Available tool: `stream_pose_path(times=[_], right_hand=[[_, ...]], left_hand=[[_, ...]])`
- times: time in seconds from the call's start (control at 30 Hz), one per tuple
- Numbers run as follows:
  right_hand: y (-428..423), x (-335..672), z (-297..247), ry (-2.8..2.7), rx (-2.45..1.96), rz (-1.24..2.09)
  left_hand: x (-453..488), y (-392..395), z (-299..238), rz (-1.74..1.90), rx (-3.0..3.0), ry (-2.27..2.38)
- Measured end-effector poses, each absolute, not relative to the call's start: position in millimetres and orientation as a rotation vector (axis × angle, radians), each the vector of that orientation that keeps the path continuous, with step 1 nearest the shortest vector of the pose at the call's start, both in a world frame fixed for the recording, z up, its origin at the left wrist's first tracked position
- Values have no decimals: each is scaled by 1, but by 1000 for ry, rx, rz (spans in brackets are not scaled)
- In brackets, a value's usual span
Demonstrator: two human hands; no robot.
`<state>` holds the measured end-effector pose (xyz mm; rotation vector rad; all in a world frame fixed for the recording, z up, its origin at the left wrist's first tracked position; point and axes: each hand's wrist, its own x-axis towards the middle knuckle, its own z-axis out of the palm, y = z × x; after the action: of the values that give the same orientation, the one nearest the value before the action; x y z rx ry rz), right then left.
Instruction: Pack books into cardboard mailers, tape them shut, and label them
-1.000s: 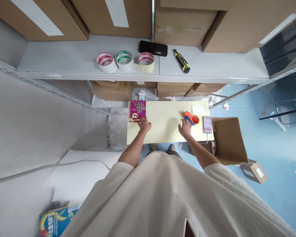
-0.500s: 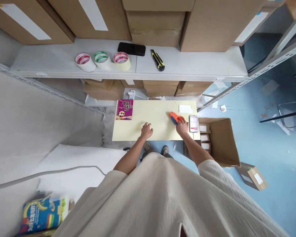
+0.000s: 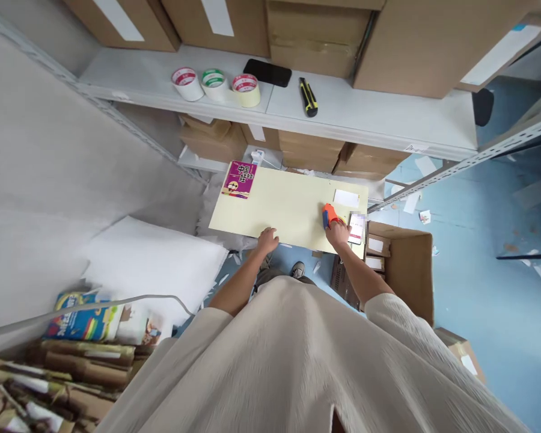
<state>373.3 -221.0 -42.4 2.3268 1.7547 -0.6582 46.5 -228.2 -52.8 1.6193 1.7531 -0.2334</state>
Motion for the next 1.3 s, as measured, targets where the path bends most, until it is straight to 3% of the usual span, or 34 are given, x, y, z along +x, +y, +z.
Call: stream_pose_path(times=[0.2,0.5,0.8,1.07,1.3], right_hand=[[-213,336,-40,1919,2278,-494],[-206,163,-32,2359,1810,-687],[-252,-8,-60,2346,1315,-894],[-271,-77,-97,2226,1490,-871],[-275,-87,-97,2066,1723,-888]], left_hand=[[5,-251,-49,-116,1517,1873],[-113,-312,-41,1,1270,2099],[-241,-397,-48,25,1084,2199],[-298,-443,-60,-5,1171,2172],[-307,-452,-71,7,1226,2121]])
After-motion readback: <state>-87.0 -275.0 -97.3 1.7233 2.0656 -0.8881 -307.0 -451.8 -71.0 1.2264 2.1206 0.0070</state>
